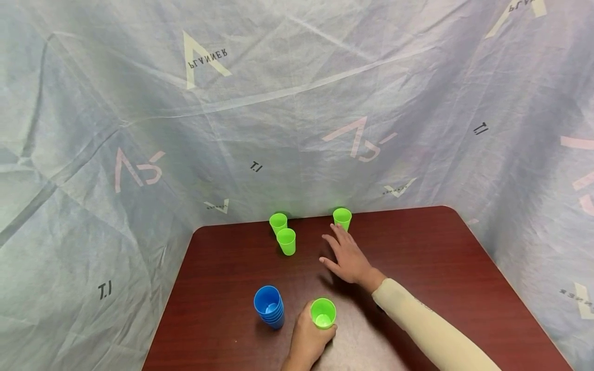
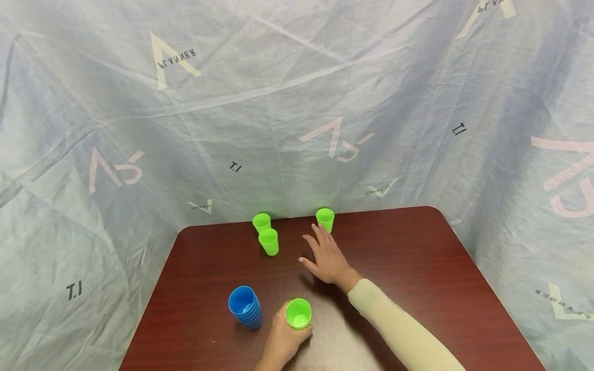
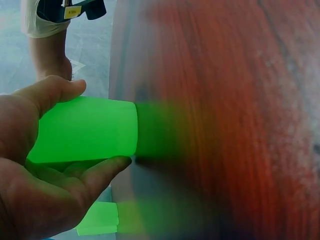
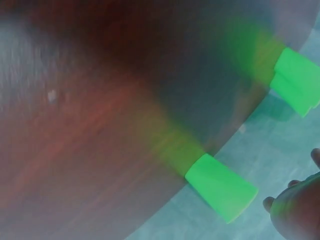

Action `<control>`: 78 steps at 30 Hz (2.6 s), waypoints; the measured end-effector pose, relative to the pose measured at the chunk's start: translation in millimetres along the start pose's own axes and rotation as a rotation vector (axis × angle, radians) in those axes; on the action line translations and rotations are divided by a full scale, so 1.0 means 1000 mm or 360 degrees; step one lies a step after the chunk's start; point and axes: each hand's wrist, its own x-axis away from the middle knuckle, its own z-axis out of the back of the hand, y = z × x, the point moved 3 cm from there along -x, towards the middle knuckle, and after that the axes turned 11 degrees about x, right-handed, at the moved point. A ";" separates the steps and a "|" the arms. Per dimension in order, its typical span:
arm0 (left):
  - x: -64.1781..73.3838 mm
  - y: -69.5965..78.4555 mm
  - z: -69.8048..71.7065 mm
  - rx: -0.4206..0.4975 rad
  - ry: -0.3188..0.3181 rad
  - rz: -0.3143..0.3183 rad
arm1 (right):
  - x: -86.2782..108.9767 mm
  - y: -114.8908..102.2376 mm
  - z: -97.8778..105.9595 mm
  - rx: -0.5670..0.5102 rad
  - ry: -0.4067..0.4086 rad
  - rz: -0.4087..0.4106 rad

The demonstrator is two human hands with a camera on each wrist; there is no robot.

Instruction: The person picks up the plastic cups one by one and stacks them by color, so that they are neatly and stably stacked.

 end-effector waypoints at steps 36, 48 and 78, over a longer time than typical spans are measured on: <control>0.001 -0.005 -0.002 -0.0033 0.0050 -0.0041 | -0.047 0.055 -0.007 0.0316 -0.0395 -0.0136; 0.002 -0.005 -0.001 -0.0035 0.0056 -0.0035 | -0.051 0.055 -0.015 0.0347 -0.0494 -0.0213; 0.002 -0.007 -0.003 -0.0055 0.0059 -0.0019 | -0.033 0.061 -0.005 0.0192 0.0083 -0.0152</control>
